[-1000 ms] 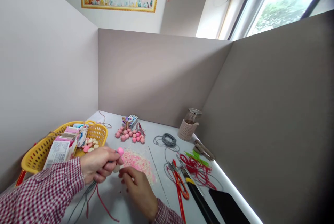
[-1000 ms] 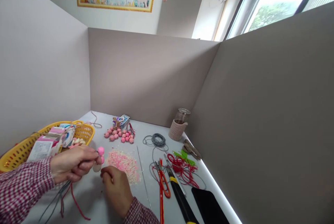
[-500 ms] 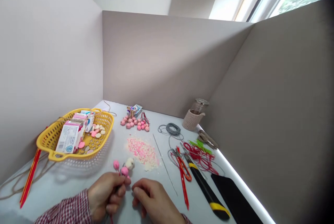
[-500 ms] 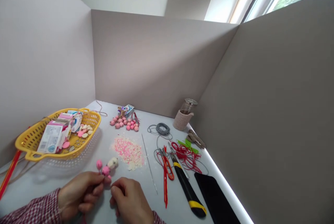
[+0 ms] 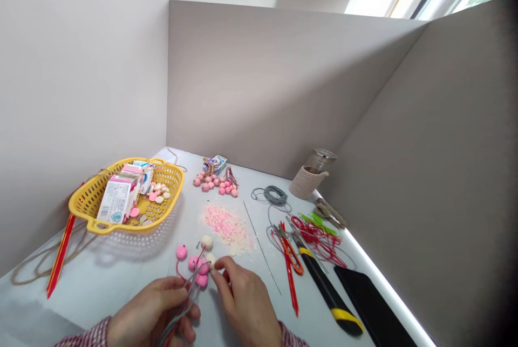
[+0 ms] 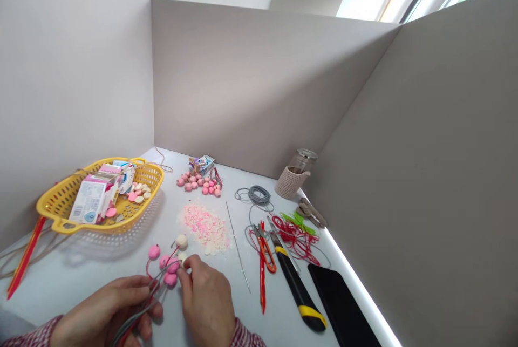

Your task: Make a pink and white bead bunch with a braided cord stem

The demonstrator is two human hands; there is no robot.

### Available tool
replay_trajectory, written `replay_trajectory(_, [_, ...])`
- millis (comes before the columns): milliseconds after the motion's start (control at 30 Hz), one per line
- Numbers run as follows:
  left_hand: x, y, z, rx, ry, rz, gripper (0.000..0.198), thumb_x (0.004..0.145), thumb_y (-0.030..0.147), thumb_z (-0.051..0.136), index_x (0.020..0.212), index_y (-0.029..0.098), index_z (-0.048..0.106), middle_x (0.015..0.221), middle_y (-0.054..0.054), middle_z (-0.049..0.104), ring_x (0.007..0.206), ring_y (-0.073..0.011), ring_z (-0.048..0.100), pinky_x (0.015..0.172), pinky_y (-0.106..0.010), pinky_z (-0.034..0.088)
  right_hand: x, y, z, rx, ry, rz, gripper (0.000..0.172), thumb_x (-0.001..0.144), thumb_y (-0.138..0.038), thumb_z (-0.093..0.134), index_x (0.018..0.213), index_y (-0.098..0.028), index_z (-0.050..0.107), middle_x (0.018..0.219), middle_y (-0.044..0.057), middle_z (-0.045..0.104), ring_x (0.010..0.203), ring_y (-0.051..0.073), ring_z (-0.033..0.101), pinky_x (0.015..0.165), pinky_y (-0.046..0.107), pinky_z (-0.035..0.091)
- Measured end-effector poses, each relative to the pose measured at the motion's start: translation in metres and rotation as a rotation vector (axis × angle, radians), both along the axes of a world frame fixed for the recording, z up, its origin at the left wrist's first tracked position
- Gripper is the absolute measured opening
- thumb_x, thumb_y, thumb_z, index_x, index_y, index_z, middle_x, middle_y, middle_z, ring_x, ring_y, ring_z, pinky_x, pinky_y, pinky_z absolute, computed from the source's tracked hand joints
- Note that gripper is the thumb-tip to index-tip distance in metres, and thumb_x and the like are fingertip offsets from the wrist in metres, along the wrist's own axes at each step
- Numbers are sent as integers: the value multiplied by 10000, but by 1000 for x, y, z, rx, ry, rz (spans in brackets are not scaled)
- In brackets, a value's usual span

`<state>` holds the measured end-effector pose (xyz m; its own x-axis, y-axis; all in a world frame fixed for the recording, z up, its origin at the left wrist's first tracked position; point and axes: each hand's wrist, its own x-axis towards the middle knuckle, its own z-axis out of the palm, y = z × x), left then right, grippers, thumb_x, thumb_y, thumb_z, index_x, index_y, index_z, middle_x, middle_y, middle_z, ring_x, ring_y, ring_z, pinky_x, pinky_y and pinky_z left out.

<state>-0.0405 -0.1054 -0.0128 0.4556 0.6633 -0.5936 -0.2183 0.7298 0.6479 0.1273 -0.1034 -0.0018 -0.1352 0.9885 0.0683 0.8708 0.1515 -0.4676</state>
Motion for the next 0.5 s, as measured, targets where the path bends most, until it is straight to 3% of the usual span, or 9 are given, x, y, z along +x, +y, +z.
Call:
replay_trajectory(133, [2, 5, 5, 66, 13, -67, 352, 624, 403, 594, 835, 161, 447, 623, -33, 624, 324, -63, 428, 305, -167, 244, -7, 2, -2, -11, -50, 85, 197, 857, -153, 421, 900, -203, 606, 837, 32, 682, 743, 174, 642, 625, 236, 398])
replay_trajectory(233, [11, 15, 7, 100, 31, -66, 261, 659, 312, 550, 844, 177, 424, 521, 43, 553, 263, -14, 223, 281, -155, 106, -7, 13, 2, 9, -112, 56, 248, 855, -133, 400, 986, -194, 601, 896, 60, 661, 802, 185, 636, 661, 253, 412])
replay_trajectory(300, [16, 19, 7, 121, 16, -67, 278, 655, 255, 530, 899, 184, 418, 514, 61, 539, 268, -13, 194, 285, -154, 77, -3, 20, 7, 12, -135, 16, 240, 866, -163, 398, 967, -186, 615, 893, 68, 655, 809, 190, 632, 673, 262, 416])
replay_trajectory(367, [19, 19, 7, 129, -11, -91, 350, 646, 255, 532, 967, 182, 412, 552, 43, 567, 279, -29, 258, 279, -159, 129, 1, 23, 13, 14, -130, 3, 230, 874, -187, 405, 917, -187, 631, 886, 62, 649, 795, 182, 628, 678, 259, 416])
replay_trajectory(500, [19, 9, 7, 98, -43, -101, 481, 603, 360, 645, 980, 148, 436, 689, -27, 612, 452, -109, 521, 384, -219, 375, 5, 18, 19, 42, -77, 48, 233, 879, -185, 407, 879, -195, 639, 853, 46, 639, 764, 159, 613, 681, 240, 410])
